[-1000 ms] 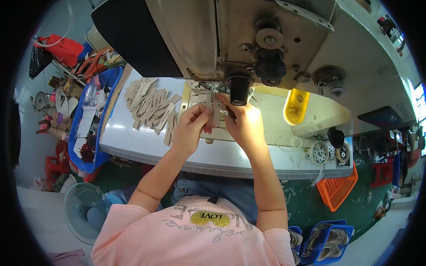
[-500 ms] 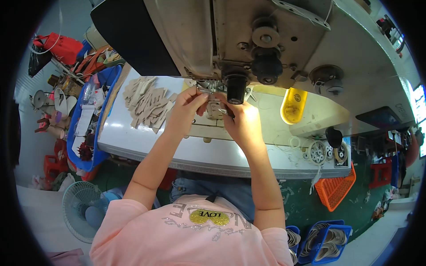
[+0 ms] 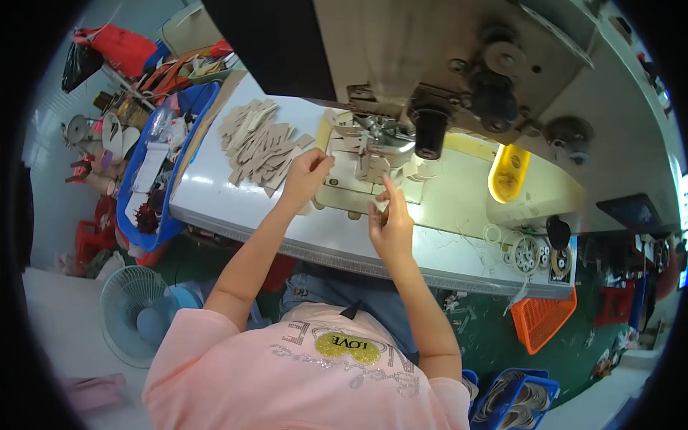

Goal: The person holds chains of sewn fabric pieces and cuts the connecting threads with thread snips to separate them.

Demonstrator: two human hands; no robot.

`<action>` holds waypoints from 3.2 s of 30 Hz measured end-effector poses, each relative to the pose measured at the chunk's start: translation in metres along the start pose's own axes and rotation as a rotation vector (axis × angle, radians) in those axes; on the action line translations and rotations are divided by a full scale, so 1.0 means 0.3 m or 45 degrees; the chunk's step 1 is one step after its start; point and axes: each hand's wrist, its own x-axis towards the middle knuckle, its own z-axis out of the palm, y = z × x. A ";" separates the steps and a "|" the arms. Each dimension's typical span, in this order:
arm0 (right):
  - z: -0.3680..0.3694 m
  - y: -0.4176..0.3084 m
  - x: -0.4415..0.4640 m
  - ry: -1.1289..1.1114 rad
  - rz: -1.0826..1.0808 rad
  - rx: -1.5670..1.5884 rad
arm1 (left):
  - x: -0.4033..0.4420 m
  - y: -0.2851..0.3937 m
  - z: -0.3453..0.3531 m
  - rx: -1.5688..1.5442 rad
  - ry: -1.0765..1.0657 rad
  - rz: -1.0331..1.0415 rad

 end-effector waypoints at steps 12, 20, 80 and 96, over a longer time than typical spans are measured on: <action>0.045 0.101 -0.087 -0.246 -0.179 -0.201 | -0.042 -0.055 -0.206 1.042 0.167 -0.003; 0.054 0.123 -0.088 -0.296 -0.224 -0.251 | -0.060 -0.085 -0.166 1.025 0.122 -0.048; 0.018 0.003 -0.066 -0.483 0.613 0.687 | -0.190 0.068 0.094 -0.679 -0.578 -0.315; -0.010 0.025 -0.049 -0.182 0.049 0.271 | -0.192 -0.065 0.133 -0.242 -0.150 -0.045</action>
